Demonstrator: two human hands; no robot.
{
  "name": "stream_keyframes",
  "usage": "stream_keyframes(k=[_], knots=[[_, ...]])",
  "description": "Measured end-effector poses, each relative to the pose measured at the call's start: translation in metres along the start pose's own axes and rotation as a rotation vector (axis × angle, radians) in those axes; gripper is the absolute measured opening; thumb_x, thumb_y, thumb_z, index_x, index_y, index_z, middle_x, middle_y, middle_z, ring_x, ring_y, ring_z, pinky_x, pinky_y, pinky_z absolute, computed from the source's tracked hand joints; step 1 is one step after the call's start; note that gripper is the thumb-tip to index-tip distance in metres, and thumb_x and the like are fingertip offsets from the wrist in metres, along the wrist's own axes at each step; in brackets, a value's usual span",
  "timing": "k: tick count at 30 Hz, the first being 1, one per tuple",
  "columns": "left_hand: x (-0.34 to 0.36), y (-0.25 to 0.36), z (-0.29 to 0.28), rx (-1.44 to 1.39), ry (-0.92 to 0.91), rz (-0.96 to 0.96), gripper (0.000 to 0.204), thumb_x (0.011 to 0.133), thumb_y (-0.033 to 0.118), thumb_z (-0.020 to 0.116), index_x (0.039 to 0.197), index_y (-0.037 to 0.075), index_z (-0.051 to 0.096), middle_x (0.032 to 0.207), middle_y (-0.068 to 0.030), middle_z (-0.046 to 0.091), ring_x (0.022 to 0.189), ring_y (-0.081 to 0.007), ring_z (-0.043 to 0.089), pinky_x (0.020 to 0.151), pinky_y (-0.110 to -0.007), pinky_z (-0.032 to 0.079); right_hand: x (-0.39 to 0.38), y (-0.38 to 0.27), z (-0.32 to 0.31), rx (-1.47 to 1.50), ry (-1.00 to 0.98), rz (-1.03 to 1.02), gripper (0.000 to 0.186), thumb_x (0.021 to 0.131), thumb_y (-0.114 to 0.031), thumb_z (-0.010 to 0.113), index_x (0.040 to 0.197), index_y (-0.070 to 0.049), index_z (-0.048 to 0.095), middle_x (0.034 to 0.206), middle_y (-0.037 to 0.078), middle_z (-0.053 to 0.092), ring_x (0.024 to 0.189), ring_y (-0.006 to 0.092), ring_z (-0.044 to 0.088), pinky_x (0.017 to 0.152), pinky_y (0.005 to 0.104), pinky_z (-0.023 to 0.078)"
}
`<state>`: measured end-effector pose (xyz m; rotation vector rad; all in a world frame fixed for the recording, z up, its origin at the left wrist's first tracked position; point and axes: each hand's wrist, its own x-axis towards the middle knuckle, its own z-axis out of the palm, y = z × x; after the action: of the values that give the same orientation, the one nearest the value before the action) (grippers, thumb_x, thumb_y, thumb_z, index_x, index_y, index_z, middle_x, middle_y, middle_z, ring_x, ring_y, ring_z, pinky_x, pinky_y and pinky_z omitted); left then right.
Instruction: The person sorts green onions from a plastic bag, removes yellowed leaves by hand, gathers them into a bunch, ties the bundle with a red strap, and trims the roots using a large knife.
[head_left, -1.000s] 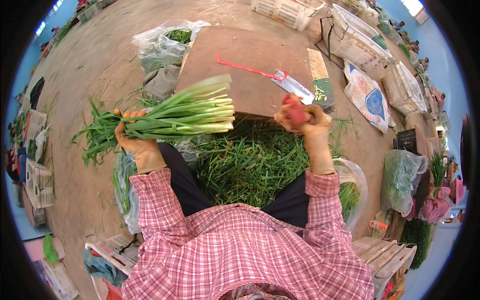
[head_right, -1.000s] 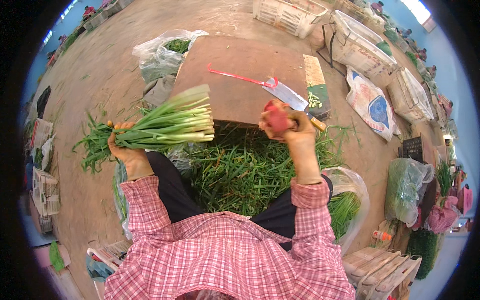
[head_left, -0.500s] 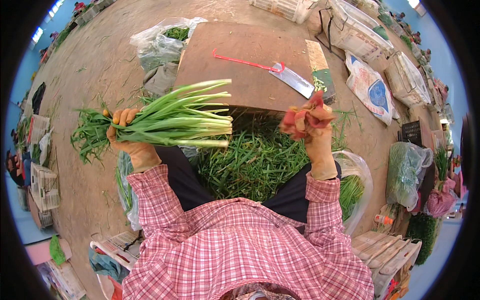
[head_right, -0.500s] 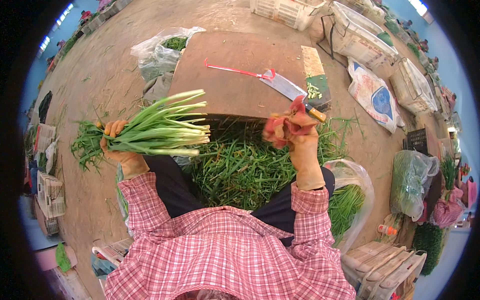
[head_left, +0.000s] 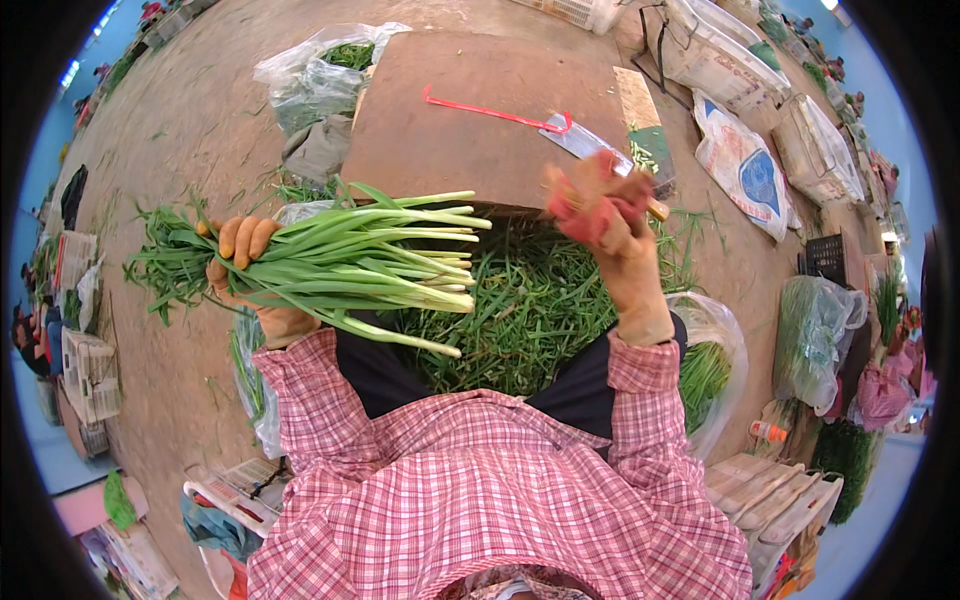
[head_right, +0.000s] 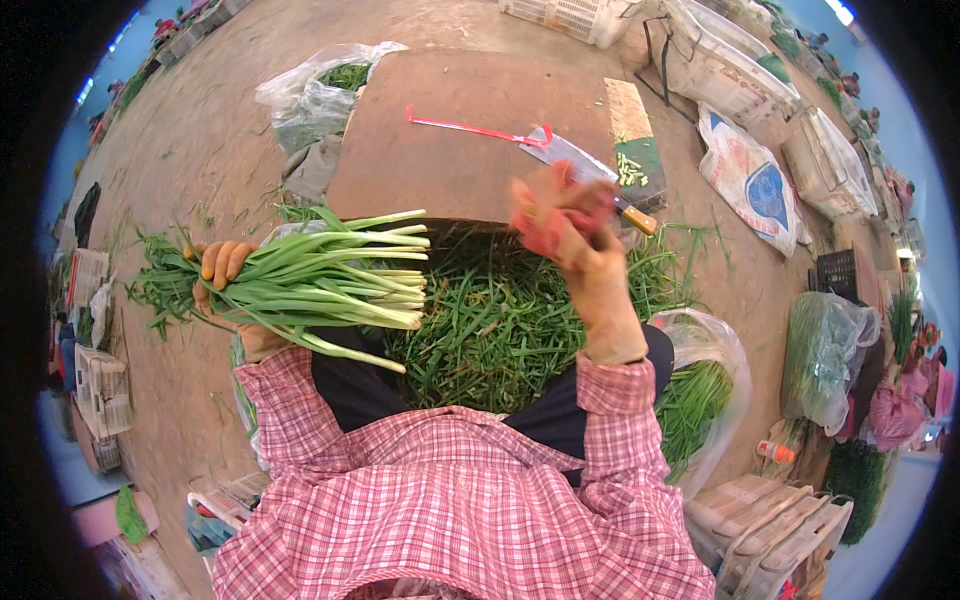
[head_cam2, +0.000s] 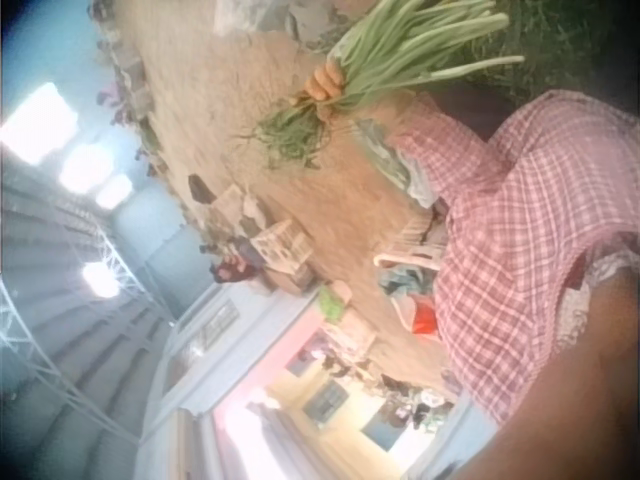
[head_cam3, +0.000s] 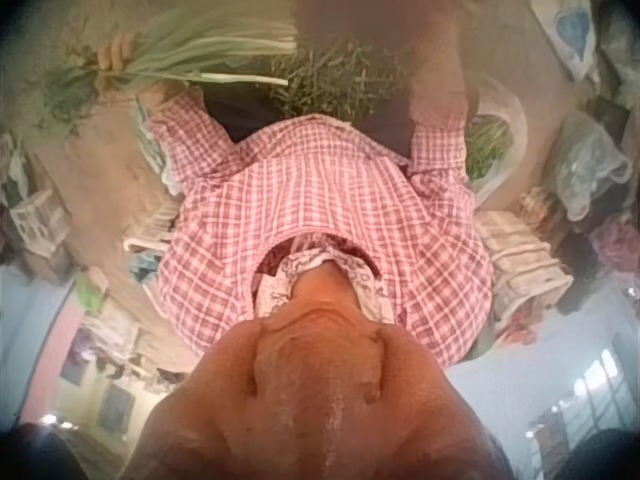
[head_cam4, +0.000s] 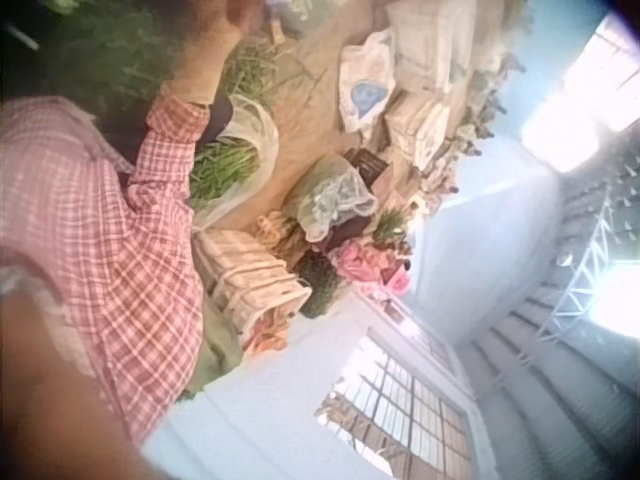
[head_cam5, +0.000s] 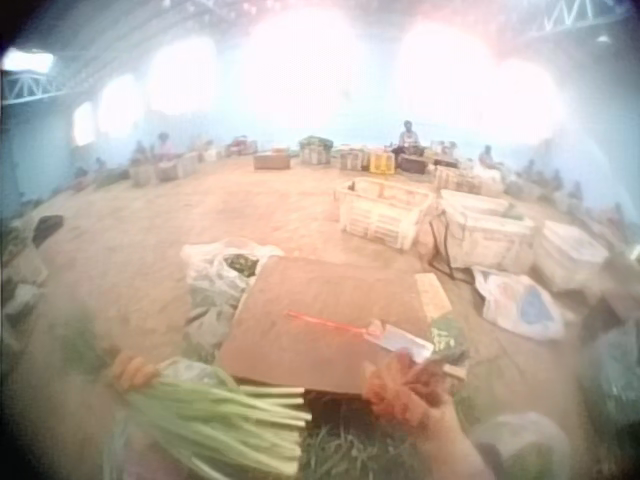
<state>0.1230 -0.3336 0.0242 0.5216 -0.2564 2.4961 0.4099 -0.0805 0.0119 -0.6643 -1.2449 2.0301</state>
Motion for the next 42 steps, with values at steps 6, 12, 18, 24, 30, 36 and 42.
stream_keyframes(k=[6, 12, 18, 24, 30, 36, 42], knots=[[0.003, -0.026, -0.003, 0.021, 0.046, -0.003, 0.037, 0.080, 0.004, 0.065, 0.117, 0.005, 0.065, 0.080, -0.0014, 0.055, 0.066, -0.0115, 0.051, 0.068, -0.028, 0.043, 0.015, 0.028, 0.072, -0.380, -0.444, 0.090, 0.030, 0.081, 0.004, 0.066, 0.111, 0.002, 0.063, 0.100, 0.007, 0.068, 0.097, 0.0132, 0.062, 0.084, 0.0277, 0.053], [0.005, -0.004, -0.011, 0.110, 0.002, -0.024, 0.032, 0.078, 0.001, 0.065, 0.110, 0.003, 0.063, 0.077, 0.0005, 0.051, 0.066, -0.0109, 0.051, 0.068, -0.027, 0.043, 0.009, 0.003, -0.019, -0.207, -0.126, 0.223, 0.041, 0.078, 0.003, 0.067, 0.118, 0.005, 0.056, 0.119, 0.017, 0.065, 0.103, 0.0272, 0.068, 0.084, 0.0377, 0.059], [0.014, -0.017, -0.009, 0.122, -0.047, -0.049, 0.036, 0.079, 0.007, 0.064, 0.115, 0.005, 0.066, 0.080, -0.0006, 0.053, 0.066, -0.0116, 0.051, 0.068, -0.029, 0.043, -0.019, 0.019, 0.057, -0.243, -0.291, 0.259, 0.033, 0.077, -0.002, 0.068, 0.109, -0.001, 0.060, 0.110, 0.011, 0.064, 0.094, 0.0193, 0.064, 0.079, 0.0348, 0.055], [0.004, -0.024, -0.025, 0.195, -0.038, -0.158, 0.035, 0.081, 0.005, 0.068, 0.115, 0.003, 0.065, 0.080, -0.0011, 0.054, 0.064, -0.0120, 0.050, 0.069, -0.029, 0.043, -0.021, 0.036, 0.051, -0.446, -0.250, 0.184, 0.030, 0.073, -0.001, 0.073, 0.100, 0.000, 0.060, 0.089, 0.005, 0.063, 0.085, 0.0104, 0.057, 0.074, 0.0263, 0.049], [0.007, -0.011, -0.008, 0.137, -0.036, 0.009, 0.032, 0.082, 0.005, 0.067, 0.114, 0.004, 0.066, 0.079, 0.0000, 0.056, 0.063, -0.0106, 0.052, 0.068, -0.026, 0.044, -0.028, 0.037, -0.050, -0.148, 0.078, 0.265, 0.037, 0.069, 0.009, 0.055, 0.106, 0.003, 0.058, 0.112, 0.016, 0.068, 0.095, 0.0252, 0.069, 0.063, 0.0306, 0.056], [0.012, -0.025, -0.005, 0.152, -0.074, -0.077, 0.036, 0.080, 0.004, 0.068, 0.116, 0.003, 0.065, 0.080, 0.0006, 0.056, 0.065, -0.0107, 0.054, 0.068, -0.027, 0.045, 0.007, 0.013, 0.031, -0.147, -0.123, 0.108, 0.044, 0.082, -0.014, 0.070, 0.121, 0.003, 0.058, 0.115, 0.014, 0.066, 0.098, 0.0195, 0.066, 0.081, 0.0298, 0.053], [0.008, -0.026, -0.017, 0.186, -0.011, -0.181, 0.038, 0.081, 0.002, 0.062, 0.119, 0.000, 0.062, 0.079, -0.0019, 0.053, 0.067, -0.0134, 0.053, 0.068, -0.029, 0.043, -0.006, 0.023, 0.054, -0.396, -0.382, 0.191, 0.037, 0.079, 0.001, 0.067, 0.116, 0.004, 0.059, 0.102, 0.008, 0.065, 0.092, 0.0139, 0.061, 0.078, 0.0273, 0.051]])
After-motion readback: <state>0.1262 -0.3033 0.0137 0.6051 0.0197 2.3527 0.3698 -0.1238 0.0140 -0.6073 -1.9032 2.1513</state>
